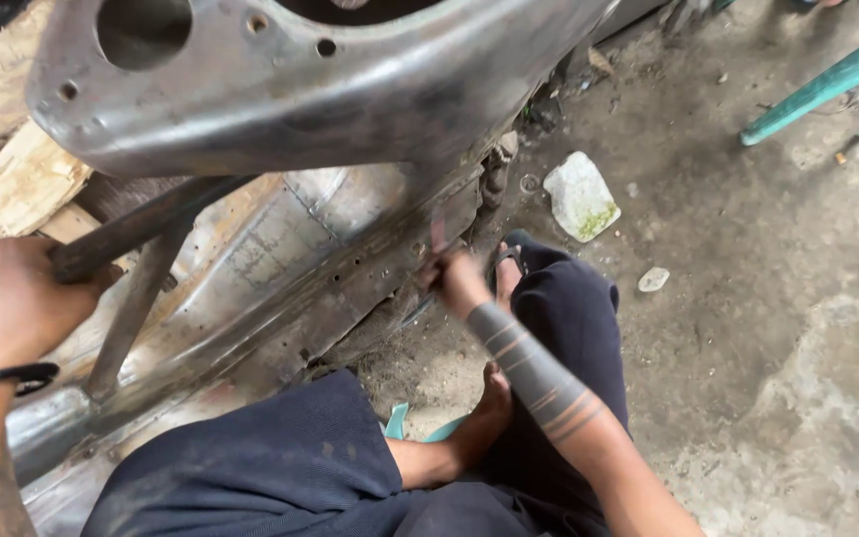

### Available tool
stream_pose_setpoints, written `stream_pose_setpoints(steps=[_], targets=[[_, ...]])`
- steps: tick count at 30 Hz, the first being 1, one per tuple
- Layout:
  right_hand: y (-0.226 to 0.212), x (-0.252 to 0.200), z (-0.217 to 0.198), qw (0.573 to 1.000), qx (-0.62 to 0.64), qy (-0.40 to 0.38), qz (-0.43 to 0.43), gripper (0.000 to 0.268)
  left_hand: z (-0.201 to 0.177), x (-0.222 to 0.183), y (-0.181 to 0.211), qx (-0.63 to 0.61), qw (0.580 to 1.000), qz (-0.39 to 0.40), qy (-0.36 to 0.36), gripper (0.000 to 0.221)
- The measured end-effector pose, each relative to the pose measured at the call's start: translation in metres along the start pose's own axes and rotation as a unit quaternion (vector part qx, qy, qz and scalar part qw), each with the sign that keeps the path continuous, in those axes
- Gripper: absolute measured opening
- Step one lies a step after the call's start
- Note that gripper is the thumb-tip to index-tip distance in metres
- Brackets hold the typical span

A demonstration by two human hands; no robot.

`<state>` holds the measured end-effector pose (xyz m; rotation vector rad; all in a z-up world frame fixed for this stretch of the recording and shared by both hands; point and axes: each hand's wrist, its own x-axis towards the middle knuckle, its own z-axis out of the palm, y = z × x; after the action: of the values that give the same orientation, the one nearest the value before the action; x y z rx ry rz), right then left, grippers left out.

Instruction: Marking a motorcycle frame with a tool and handling small metal components during a repair process.

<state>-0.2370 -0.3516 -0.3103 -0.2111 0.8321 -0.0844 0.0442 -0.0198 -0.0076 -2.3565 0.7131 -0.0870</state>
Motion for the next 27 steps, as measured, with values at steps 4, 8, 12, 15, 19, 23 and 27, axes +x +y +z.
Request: stream_pose_setpoints(steps=[4,8,12,15,19,23,27], targets=[[-0.088,0.034,-0.052,0.940,0.161,-0.208,-0.217,0.018,0.010,0.007,-0.005,-0.279,0.959,-0.009,-0.052,0.041],[-0.071,0.201,-0.188,0.608,-0.453,-0.394,-0.520,0.135,0.017,0.017,-0.005,-0.349,0.932,-0.028,-0.095,0.040],[-0.009,-0.010,-0.007,0.991,-0.101,-0.087,0.009,0.020,-0.009,0.015,-0.005,-0.089,0.991,-0.004,-0.101,0.052],[-0.050,0.007,-0.020,0.984,0.046,0.112,-0.134,0.014,-0.001,0.010,-0.005,-0.092,0.991,-0.004,-0.096,0.052],[-0.049,0.015,-0.008,0.974,-0.059,0.098,-0.197,0.023,0.024,0.008,-0.008,-0.329,0.942,-0.017,-0.067,0.047],[0.026,-0.062,0.030,0.966,-0.221,-0.122,0.048,0.006,0.013,-0.002,-0.007,-0.369,0.927,-0.023,-0.065,0.039],[-0.004,-0.063,0.024,0.741,-0.575,-0.203,-0.283,0.033,0.032,-0.006,-0.004,-0.349,0.936,-0.027,-0.031,0.034]])
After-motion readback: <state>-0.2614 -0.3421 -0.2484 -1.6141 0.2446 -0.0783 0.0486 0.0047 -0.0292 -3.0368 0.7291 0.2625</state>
